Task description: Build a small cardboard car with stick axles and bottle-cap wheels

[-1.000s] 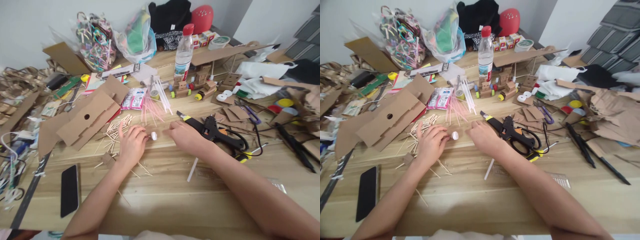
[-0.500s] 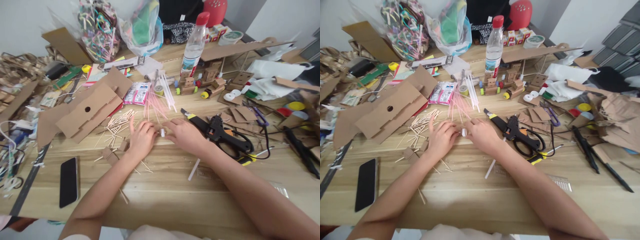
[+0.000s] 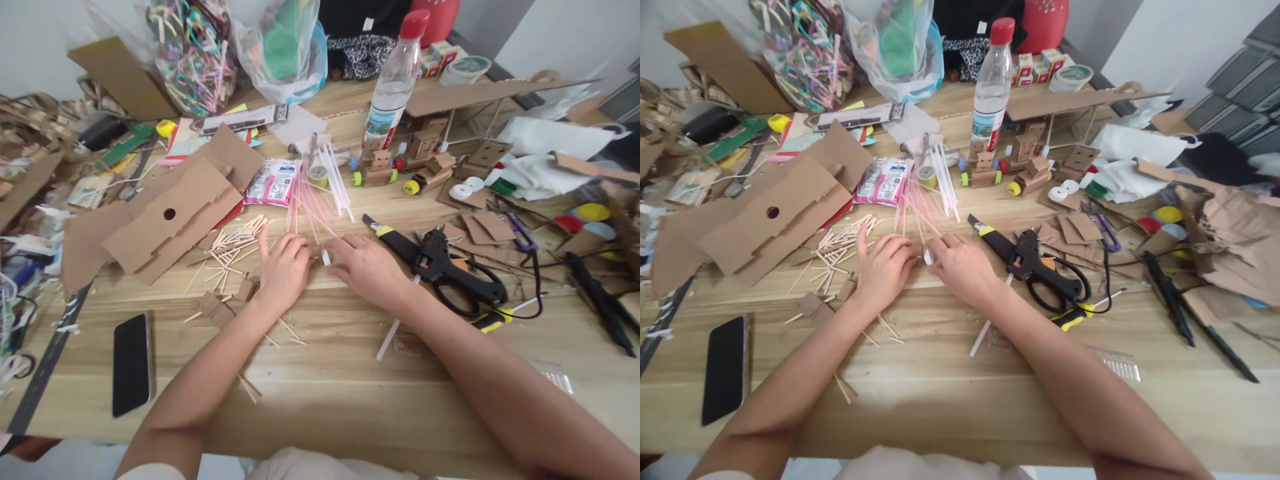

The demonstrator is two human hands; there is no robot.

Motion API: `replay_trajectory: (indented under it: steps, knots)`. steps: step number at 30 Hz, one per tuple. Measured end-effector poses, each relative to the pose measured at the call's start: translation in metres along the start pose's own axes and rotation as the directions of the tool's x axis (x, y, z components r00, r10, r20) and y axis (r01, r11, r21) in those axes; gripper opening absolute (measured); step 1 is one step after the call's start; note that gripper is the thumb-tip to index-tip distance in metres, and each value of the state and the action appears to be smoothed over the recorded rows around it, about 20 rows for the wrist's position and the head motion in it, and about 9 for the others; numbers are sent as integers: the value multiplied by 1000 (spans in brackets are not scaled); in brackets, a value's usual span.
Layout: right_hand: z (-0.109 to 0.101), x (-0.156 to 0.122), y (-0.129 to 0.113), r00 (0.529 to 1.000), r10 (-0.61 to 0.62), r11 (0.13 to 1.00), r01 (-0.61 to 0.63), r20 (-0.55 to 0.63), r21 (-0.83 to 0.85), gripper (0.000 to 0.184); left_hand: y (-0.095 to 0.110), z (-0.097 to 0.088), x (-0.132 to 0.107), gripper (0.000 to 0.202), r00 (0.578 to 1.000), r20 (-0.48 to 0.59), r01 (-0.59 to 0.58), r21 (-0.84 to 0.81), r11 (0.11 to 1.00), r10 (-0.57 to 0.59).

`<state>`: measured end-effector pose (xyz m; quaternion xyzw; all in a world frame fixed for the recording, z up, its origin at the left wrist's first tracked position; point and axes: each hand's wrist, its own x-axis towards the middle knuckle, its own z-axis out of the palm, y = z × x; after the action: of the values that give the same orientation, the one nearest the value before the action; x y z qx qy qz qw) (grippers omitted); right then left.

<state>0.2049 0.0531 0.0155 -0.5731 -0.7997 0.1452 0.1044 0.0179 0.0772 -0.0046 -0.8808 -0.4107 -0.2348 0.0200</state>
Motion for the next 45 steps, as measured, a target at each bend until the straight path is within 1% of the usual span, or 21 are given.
replay_trajectory:
  steps: [3, 5, 10, 12, 14, 16, 18, 20, 22, 24, 26, 29, 33, 37, 40, 42, 45]
  knots:
    - [0, -1, 2, 1000, -11, 1000, 11, 3, 4, 26, 1, -4, -2, 17, 999, 43, 4, -21, 1000, -3]
    - [-1, -2, 4, 999, -25, 1000, 25, 21, 8, 30, 2, -8, -4, 16, 997, 82, 3, -37, 999, 0]
    - [-8, -9, 12, 991, -90, 996, 88, 96, 30, 58, 4, -16, -8, 11, 984, 178, 30, -86, 996, -14]
    - [-11, -14, 13, 988, -121, 991, 115, 97, 65, 63, 0, -22, -7, 6, 981, 190, 52, -104, 993, -31]
    - [-11, -17, 9, 986, -164, 982, 159, 40, 100, 57, -6, -31, -5, 2, 983, 164, 98, -120, 988, -78]
    - [-8, -19, 1, 975, -216, 971, 220, -55, 96, 44, -15, -42, -4, 5, 980, 114, 179, -126, 976, -165]
    - [-3, -17, -9, 959, -252, 965, 260, -132, 45, 30, -25, -53, -2, 9, 962, 67, 273, -126, 954, -266]
    - [5, -13, -20, 954, -262, 965, 260, -149, -31, 21, -34, -62, -2, 12, 939, 33, 343, -132, 930, -342]
    - [12, -8, -28, 962, -242, 967, 229, -123, -109, 19, -42, -66, -2, 13, 925, 1, 377, -146, 915, -381]
    - [17, -1, -32, 972, -217, 965, 200, -88, -170, 20, -48, -65, -3, 14, 917, -24, 388, -167, 906, -398]
    - [19, 5, -34, 977, -204, 960, 186, -67, -208, 22, -52, -62, -4, 13, 915, -27, 391, -189, 901, -403]
    - [19, 13, -34, 978, -198, 955, 179, -59, -239, 26, -51, -52, -5, 15, 922, 1, 380, -202, 902, -388]
    - [18, 21, -36, 983, -174, 951, 151, -63, -268, 26, -46, -40, -6, 19, 938, 57, 347, -201, 916, -343]
    - [19, 22, -36, 984, -166, 951, 143, -63, -274, 24, -44, -31, -9, 18, 946, 125, 319, -204, 926, -298]
    - [19, 20, -36, 983, -171, 953, 148, -68, -264, 24, -45, -28, -10, 15, 951, 208, 273, -222, 936, -228]
    - [20, 17, -35, 982, -173, 956, 149, -77, -253, 25, -44, -28, -11, 22, 946, 268, 246, -238, 940, -180]
    - [21, 15, -32, 980, -175, 962, 149, -97, -229, 25, -41, -27, -11, 31, 934, 327, 233, -246, 941, -146]
